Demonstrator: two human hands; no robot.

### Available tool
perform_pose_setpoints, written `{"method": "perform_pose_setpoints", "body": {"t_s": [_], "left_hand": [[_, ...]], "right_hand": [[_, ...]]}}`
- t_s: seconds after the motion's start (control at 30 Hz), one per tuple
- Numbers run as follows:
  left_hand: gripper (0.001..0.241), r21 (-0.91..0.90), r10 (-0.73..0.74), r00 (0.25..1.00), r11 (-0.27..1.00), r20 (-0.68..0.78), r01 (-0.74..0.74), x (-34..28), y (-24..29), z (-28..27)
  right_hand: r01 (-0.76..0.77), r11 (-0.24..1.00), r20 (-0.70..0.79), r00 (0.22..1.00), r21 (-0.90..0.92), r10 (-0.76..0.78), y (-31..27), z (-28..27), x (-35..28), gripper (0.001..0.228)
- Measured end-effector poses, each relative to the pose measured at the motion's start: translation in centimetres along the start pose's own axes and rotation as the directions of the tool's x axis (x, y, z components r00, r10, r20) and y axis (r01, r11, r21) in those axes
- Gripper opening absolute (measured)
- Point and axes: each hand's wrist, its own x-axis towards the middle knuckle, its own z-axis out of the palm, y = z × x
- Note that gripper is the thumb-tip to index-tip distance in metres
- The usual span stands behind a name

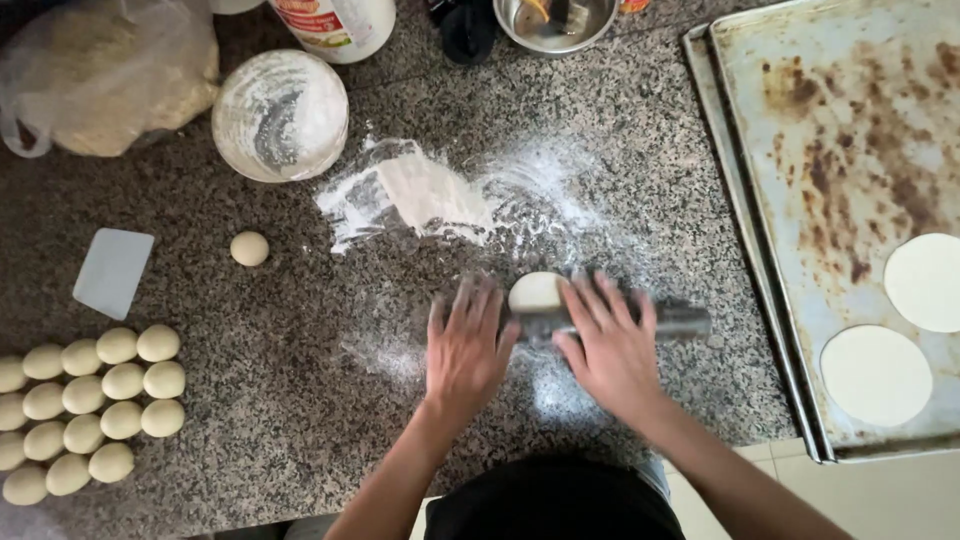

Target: Rolling out small balls of dough into flat circles using a rolling pin and placing them on a baking sheet.

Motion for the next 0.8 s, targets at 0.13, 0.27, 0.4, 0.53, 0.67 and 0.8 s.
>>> {"method": "perform_pose_setpoints", "body": {"t_s": [0.13,0.27,0.4,0.53,0.67,0.8], "left_hand": [[0.070,0.300,0.040,0.983,0.954,-0.178,0.016,9.7,-1.2,-0.6],[0.075,0.183,-0.106,0.983,0.974,-0.152,0.133,16.6,-1.7,-2.8],[0.070,0.158,-0.077,0.992,0.983,-0.101,0.093,13.3,-0.2,-2.8],[0.067,0.278,0.117,0.970,0.959,-0.213,-0.054,6.2,-0.7,1.5],[0.070,0.271,0.196,0.980,0.942,0.037,-0.198,-0.7,-0.8,3.0],[0.066,0.287,0.588,0.752,0.807,-0.299,-0.517,-2.7,-4.8,6.4]], "right_hand": [[-0.052,0.987,0.177,0.981,-0.152,0.079,1.7,-2.2,9.4,0.084],[-0.151,0.987,0.035,0.988,-0.051,0.153,3.1,-3.1,15.8,0.094],[-0.153,0.987,-0.052,0.987,-0.051,0.150,2.6,-2.4,12.6,0.097],[-0.071,0.991,-0.156,0.986,-0.112,0.053,2.0,2.1,6.0,0.092],[0.106,0.981,-0.290,0.945,-0.165,-0.151,2.8,5.3,-0.4,0.071],[0.151,0.973,-0.033,0.987,-0.173,-0.159,5.5,7.8,-2.8,0.077]]}}
